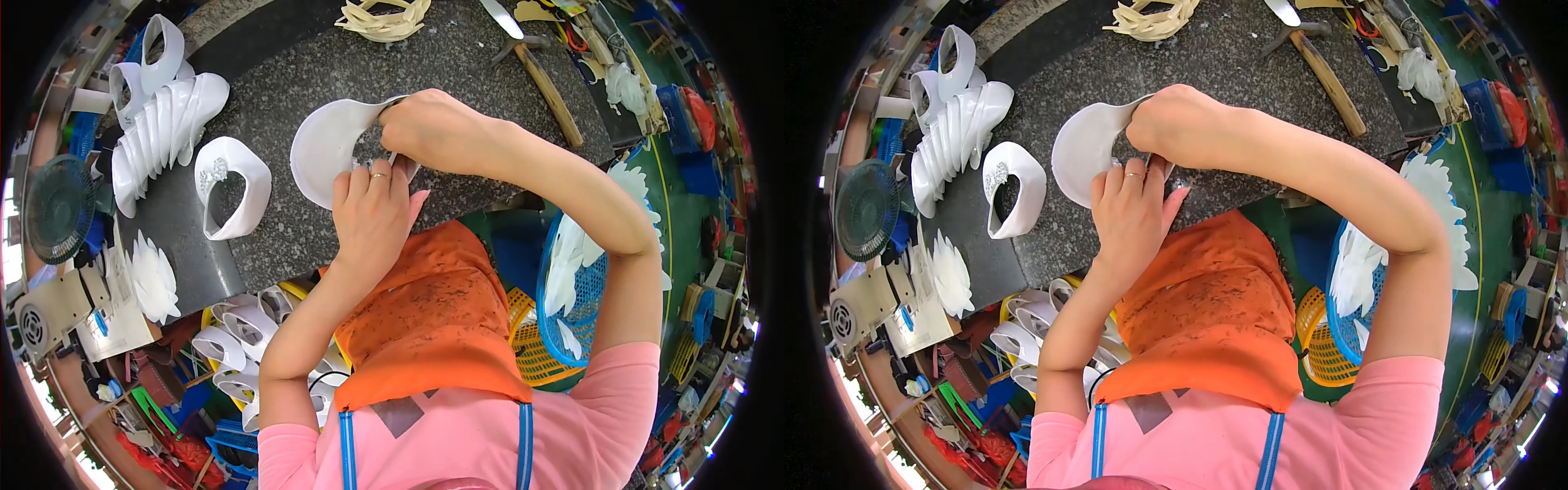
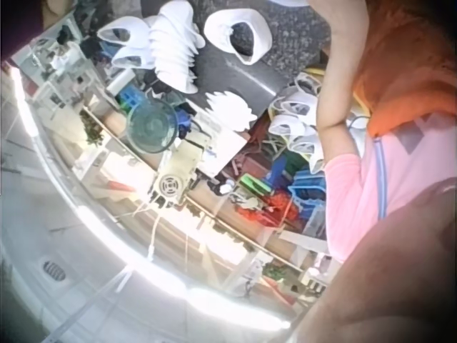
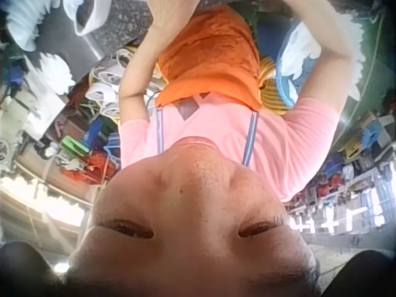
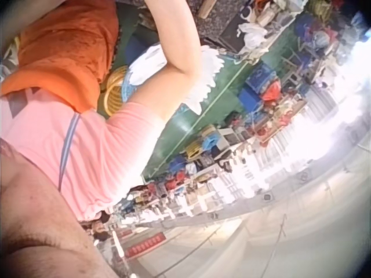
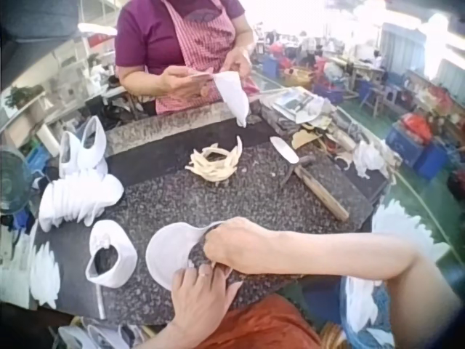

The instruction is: The person assembles white shoe upper components by hand at a factory workbench, folding and pressing the material, inserting reinforcement strips, and organizing the pieces into stacks.

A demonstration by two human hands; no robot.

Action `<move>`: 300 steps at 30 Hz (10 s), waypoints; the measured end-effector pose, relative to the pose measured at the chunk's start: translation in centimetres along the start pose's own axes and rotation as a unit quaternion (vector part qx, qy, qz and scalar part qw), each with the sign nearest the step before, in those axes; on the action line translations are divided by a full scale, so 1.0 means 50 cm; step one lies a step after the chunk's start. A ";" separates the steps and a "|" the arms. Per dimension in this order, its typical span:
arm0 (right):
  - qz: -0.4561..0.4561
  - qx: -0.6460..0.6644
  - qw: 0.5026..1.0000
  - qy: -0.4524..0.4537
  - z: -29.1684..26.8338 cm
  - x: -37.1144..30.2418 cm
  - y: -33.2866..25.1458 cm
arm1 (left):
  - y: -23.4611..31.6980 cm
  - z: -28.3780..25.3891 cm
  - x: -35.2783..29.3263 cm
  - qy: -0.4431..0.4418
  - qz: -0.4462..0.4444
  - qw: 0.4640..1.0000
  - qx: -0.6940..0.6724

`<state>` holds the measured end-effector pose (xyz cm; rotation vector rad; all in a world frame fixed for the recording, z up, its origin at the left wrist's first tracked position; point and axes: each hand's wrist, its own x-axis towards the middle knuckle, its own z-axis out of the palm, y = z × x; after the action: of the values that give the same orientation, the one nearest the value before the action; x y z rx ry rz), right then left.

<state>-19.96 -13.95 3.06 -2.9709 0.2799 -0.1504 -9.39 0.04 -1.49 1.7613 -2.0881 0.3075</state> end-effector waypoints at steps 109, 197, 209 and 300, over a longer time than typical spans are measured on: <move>0.236 0.835 0.389 0.309 0.079 -0.092 -0.187 | -0.017 -0.149 -0.036 -0.112 -0.239 0.847 -0.462; 0.084 0.046 0.960 0.265 -0.058 0.018 -0.115 | -0.026 -0.131 -0.041 -0.088 -0.360 0.643 -0.670; 0.251 0.660 0.693 0.144 -0.010 0.002 -0.047 | -0.044 -0.117 -0.080 0.043 -0.347 0.415 -0.840; 0.237 0.619 0.747 0.047 -0.030 -0.036 -0.142 | -0.148 -0.159 0.020 -0.287 -0.220 0.707 -0.607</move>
<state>-20.64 -6.93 5.54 -1.5020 0.6228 -0.2783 -1.08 1.01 5.50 1.3634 -1.3383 -1.5653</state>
